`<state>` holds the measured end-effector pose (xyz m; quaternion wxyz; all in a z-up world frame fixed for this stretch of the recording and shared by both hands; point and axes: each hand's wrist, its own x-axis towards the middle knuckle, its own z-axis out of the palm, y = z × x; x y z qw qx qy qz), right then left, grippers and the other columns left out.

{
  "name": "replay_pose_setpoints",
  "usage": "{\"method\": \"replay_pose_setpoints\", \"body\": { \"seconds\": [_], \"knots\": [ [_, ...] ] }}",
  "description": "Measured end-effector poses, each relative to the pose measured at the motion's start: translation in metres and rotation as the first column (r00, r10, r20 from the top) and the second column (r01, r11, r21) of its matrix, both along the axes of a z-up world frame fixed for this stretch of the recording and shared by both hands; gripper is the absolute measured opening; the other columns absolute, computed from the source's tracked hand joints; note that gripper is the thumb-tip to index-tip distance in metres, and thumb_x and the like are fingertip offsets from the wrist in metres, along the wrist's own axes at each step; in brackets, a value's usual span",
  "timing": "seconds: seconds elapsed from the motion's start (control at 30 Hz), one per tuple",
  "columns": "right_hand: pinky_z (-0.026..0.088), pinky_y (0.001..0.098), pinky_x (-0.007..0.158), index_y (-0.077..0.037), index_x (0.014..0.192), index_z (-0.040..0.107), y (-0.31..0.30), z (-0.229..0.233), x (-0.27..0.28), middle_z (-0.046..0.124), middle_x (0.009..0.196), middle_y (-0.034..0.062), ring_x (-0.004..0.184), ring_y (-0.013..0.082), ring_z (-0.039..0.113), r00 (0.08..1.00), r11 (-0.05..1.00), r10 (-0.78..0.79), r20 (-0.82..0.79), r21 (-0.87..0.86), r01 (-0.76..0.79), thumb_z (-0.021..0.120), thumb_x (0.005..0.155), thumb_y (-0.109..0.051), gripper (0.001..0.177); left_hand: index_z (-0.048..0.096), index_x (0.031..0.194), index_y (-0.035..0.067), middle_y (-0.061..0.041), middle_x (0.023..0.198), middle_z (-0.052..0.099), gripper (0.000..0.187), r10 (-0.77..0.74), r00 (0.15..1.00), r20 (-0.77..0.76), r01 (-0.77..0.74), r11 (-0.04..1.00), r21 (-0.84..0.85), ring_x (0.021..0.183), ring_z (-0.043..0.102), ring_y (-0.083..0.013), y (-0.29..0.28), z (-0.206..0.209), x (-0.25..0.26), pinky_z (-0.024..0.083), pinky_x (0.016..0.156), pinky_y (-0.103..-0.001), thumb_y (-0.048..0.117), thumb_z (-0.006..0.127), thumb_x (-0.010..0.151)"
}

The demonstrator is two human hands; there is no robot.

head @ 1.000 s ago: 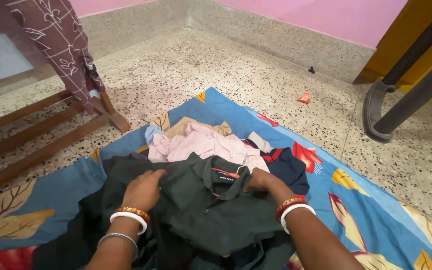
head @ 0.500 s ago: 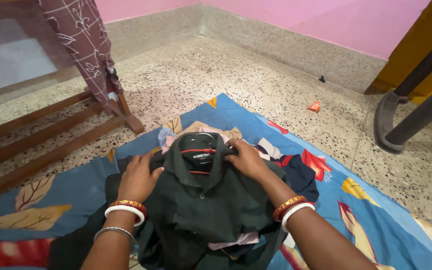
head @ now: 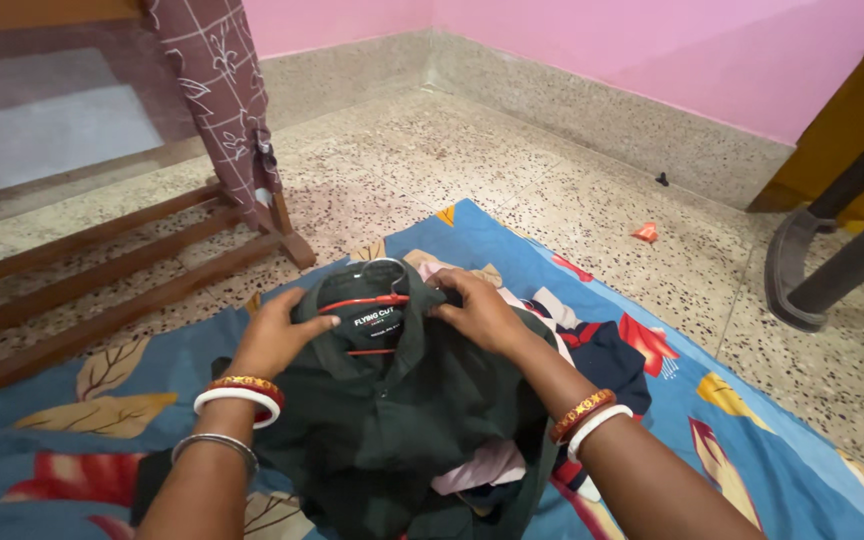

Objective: The person hangs a grey and navy zip-up hoodie on a wooden clothes rack, smoothing the fabric and adjusting the sleeves. Then, the person picks up a dark green shirt from a pile on the floor, places it on a hanger, and hangs it on the rack.

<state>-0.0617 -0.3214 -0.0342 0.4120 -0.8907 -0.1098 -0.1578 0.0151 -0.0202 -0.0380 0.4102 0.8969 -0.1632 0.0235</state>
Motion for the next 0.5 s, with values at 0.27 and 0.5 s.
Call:
{"method": "replay_pose_setpoints", "body": {
  "seconds": [0.27,0.5],
  "knots": [
    [0.044,0.0457,0.105,-0.019,0.132,0.061,0.000,0.008,0.000,0.066,0.124,0.0111,0.121,0.0311,0.061,0.956,0.882,-0.295,-0.003,-0.386,0.271,0.084,0.078,-0.043,0.063,0.073,0.111,0.000,-0.021,0.106,0.076,0.053,0.217,0.971,0.101,-0.203,0.971,-0.129,0.099,0.073,-0.0343,0.043,-0.017,0.019,0.054,0.088,-0.043,0.038,0.085,0.076],
    [0.049,0.0477,0.101,-0.018,0.135,0.057,-0.035,-0.045,0.002,0.061,0.135,0.0113,0.126,0.0328,0.058,0.787,0.800,-0.512,-0.344,-0.524,0.292,0.083,0.078,-0.045,0.069,0.072,0.127,0.001,-0.026,0.124,0.071,0.067,0.421,0.897,0.136,-0.421,0.906,-0.033,0.115,0.067,-0.0427,0.092,-0.035,0.035,0.051,0.101,-0.048,0.047,0.085,0.080]
  ]
}}
